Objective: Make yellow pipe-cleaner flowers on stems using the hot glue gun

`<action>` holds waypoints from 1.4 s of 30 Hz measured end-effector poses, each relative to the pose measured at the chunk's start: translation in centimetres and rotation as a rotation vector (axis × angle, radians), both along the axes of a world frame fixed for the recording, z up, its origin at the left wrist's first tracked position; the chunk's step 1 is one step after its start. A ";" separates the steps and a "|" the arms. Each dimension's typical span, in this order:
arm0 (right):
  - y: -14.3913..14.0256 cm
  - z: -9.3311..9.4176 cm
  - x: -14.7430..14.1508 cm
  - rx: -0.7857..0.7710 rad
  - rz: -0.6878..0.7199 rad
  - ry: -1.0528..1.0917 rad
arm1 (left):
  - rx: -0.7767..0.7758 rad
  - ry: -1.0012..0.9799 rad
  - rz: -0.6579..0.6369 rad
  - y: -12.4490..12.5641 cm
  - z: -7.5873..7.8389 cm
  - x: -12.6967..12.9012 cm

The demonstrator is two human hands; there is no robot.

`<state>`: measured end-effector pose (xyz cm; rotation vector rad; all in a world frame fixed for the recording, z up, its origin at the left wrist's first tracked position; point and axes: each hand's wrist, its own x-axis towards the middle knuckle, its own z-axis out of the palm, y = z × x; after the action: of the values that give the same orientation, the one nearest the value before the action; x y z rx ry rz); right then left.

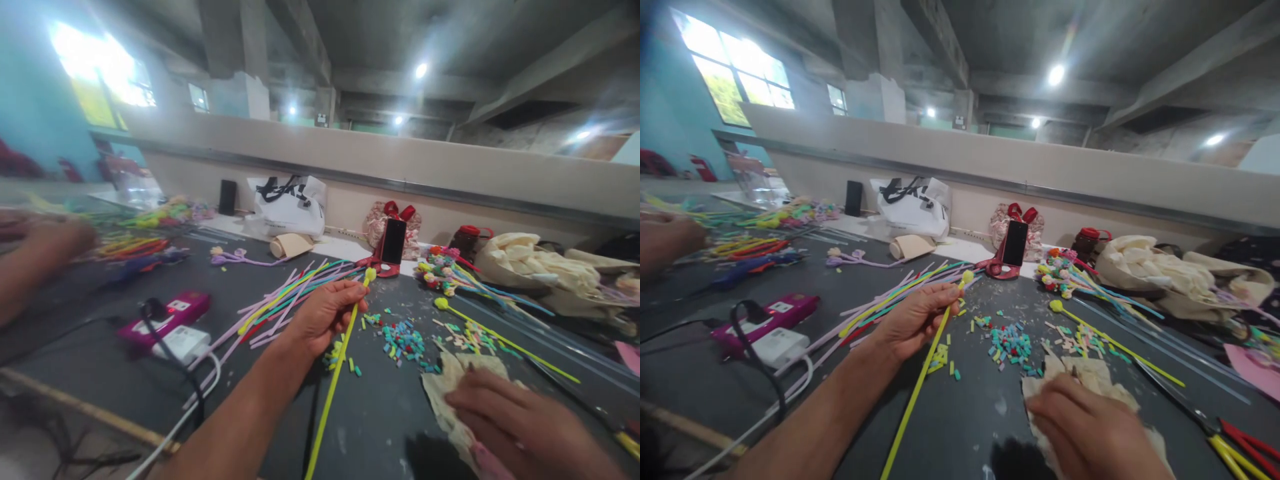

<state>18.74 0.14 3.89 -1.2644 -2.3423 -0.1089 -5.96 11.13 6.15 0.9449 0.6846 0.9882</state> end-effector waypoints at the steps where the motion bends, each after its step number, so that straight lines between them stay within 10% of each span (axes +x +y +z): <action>1: 0.8 0.6 -2.2 -0.144 0.047 -0.063 | 0.004 -0.001 -0.002 -0.1 0.0 0.1; 7: 5.9 0.0 -10.3 -0.353 -0.051 -0.175 | 0.034 -0.048 -0.037 -0.7 0.0 0.6; 21: 7.8 -1.3 -11.8 -0.357 -0.105 -0.179 | 0.056 -0.196 0.072 0.3 0.9 -2.2; 27: 7.7 -0.1 -11.0 -0.404 -0.086 -0.013 | 0.067 -0.173 0.047 -0.1 0.8 -1.7; 35: 4.5 1.1 -6.8 -0.771 -0.012 0.751 | 0.015 -0.056 -0.134 -1.9 -0.3 1.5; 42: 2.1 0.0 -2.5 -0.660 -0.094 0.951 | -0.109 0.087 -0.322 -3.4 -1.7 4.0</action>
<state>16.24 2.28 3.90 -1.2813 -1.4925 1.0698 -1.94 7.76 4.45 0.9705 0.6281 0.6234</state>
